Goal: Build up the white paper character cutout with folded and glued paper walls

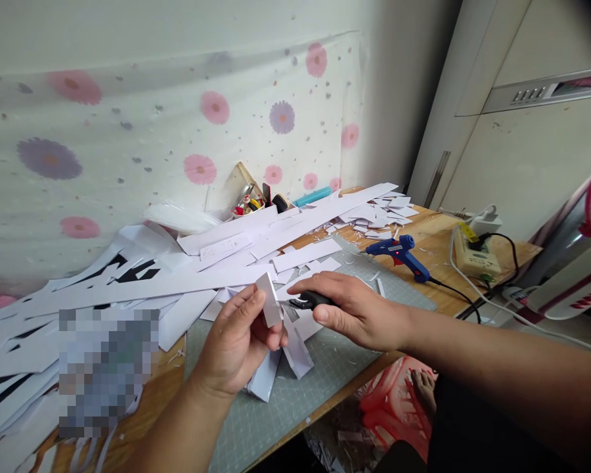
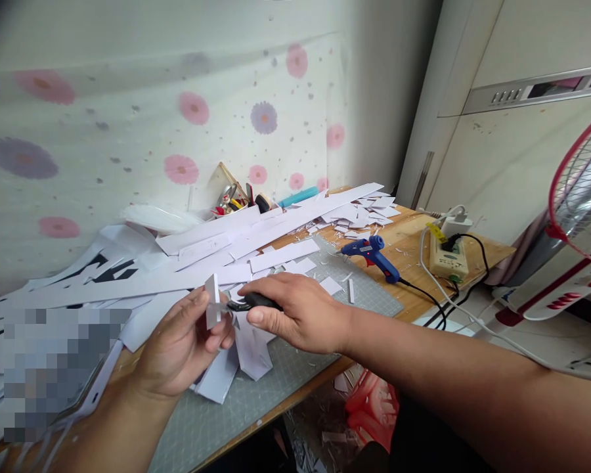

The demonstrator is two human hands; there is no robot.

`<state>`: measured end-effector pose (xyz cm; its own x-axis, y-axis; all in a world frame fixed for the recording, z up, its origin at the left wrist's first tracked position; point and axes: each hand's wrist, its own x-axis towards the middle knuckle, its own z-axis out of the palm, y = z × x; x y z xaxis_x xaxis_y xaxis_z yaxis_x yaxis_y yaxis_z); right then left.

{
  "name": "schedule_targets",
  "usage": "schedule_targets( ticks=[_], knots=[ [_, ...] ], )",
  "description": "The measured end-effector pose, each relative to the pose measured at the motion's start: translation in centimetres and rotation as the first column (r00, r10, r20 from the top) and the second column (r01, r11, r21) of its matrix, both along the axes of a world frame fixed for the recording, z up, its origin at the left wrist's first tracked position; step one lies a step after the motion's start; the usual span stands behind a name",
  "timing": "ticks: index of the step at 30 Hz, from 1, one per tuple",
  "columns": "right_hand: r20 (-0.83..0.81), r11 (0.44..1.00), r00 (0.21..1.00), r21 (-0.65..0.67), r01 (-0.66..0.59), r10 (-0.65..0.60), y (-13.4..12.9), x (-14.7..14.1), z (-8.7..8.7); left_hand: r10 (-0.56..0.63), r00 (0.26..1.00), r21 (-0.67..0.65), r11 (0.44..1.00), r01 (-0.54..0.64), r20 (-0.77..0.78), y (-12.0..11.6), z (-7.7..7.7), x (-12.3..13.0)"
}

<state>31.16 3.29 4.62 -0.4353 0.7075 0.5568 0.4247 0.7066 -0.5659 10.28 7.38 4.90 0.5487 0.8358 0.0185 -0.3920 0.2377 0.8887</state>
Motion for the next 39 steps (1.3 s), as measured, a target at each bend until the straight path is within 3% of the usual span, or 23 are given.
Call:
schedule_targets(
  ticks=[9, 19, 30, 39],
  knots=[
    [0.143, 0.995, 0.986, 0.072, 0.070, -0.080, 0.1, -0.5, -0.1, -0.098, 0.995, 0.020, 0.995, 0.098, 0.029, -0.5, -0.1, -0.2],
    [0.152, 0.982, 0.978, 0.148, 0.121, -0.143, 0.5, -0.7, 0.2, -0.240, 0.961, 0.030, 0.971, 0.238, 0.137, -0.6, -0.3, -0.4],
    [0.177, 0.973, 0.966, 0.165, 0.158, -0.187, 0.9, -0.4, 0.3, -0.251, 0.965, 0.038, 0.968, 0.249, 0.080, -1.1, -0.1, -0.3],
    [0.150, 0.976, 0.964, 0.061, 0.211, -0.218, 1.6, -0.5, 0.2, -0.228, 0.974, 0.050, 0.973, 0.227, 0.018, -1.0, -0.3, -0.5]
  ],
)
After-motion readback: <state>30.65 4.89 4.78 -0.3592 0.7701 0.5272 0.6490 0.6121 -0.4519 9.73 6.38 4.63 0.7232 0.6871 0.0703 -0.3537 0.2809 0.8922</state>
